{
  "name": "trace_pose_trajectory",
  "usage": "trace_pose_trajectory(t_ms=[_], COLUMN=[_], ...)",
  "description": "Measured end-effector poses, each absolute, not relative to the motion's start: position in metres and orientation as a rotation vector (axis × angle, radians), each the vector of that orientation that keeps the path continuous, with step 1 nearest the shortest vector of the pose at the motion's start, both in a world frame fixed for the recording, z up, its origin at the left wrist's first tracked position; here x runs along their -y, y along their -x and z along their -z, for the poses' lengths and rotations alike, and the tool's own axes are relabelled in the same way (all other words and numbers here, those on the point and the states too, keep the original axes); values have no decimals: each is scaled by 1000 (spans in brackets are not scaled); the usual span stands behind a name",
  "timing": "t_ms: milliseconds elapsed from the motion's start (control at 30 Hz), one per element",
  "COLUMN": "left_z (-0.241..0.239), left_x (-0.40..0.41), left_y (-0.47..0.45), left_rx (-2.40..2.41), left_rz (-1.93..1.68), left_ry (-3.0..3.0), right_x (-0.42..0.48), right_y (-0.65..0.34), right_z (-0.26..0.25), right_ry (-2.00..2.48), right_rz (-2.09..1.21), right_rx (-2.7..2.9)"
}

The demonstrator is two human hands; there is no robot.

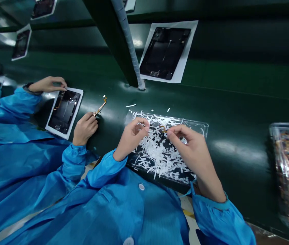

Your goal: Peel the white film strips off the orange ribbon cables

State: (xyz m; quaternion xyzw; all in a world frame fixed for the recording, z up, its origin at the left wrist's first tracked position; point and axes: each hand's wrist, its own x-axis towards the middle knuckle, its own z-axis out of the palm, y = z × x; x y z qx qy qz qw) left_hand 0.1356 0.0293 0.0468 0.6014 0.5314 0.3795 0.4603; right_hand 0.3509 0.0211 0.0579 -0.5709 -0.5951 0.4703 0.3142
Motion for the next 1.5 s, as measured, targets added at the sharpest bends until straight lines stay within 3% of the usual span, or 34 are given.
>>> trace_pose_trajectory(t_ms=[167, 500, 767, 867, 1067, 1367, 1500], left_z=[-50, -49, -56, -59, -53, -49, -48], left_x=[-31, -36, -7, -3, -17, -24, -15], left_y=[-139, -128, -149, -152, -154, -160, -160], left_rx=[-1215, -1409, -1480, -1455, -1094, -1171, -1426], left_rz=[-888, -1154, -1258, -1277, -887, -1046, -1279], left_ry=[-1468, -1420, -2054, -1832, -1150, -1133, -1289], right_x=[-19, -14, -14, -16, -15, -16, -18], right_y=[-342, -347, -342, -343, -342, -340, -339], right_z=[-60, -57, -54, -54, -56, -51, -57], right_ry=[1435, 1455, 1468, 1487, 1419, 1449, 1406], right_rz=[-1255, -1266, -1249, -1192, -1229, -1294, -1304], right_rx=[1587, 1661, 1587, 1546, 1521, 1444, 1425])
